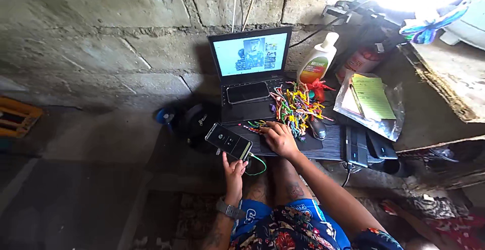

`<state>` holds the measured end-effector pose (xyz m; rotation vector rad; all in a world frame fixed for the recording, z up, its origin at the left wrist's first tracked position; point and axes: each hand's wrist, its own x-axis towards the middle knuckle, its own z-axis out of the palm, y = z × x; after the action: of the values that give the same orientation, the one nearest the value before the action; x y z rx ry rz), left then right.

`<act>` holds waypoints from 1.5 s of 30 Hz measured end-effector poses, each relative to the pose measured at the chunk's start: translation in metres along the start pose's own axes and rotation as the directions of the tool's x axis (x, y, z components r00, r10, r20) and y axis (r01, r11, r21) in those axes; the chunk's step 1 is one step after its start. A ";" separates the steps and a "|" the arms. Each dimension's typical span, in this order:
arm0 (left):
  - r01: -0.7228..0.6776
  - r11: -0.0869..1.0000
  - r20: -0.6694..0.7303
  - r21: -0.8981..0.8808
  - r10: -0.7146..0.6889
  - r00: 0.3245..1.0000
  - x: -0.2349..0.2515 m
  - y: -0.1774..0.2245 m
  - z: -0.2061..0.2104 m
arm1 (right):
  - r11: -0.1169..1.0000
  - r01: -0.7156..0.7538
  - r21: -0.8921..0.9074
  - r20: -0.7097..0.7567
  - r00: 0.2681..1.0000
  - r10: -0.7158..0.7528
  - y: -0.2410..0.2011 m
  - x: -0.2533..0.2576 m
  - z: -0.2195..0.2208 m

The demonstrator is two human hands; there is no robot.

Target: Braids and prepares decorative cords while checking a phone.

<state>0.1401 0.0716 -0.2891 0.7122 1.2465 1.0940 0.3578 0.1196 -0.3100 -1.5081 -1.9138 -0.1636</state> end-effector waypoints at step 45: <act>0.006 0.996 0.264 0.093 -0.031 0.964 -0.008 -0.006 -0.045 | 0.990 -0.140 -0.001 0.092 0.986 0.139 -0.045 0.028 0.027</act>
<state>0.0988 0.0566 -0.3011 0.8849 1.0751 0.8969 0.3035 0.1417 -0.3006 -1.6653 -1.8691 -0.0273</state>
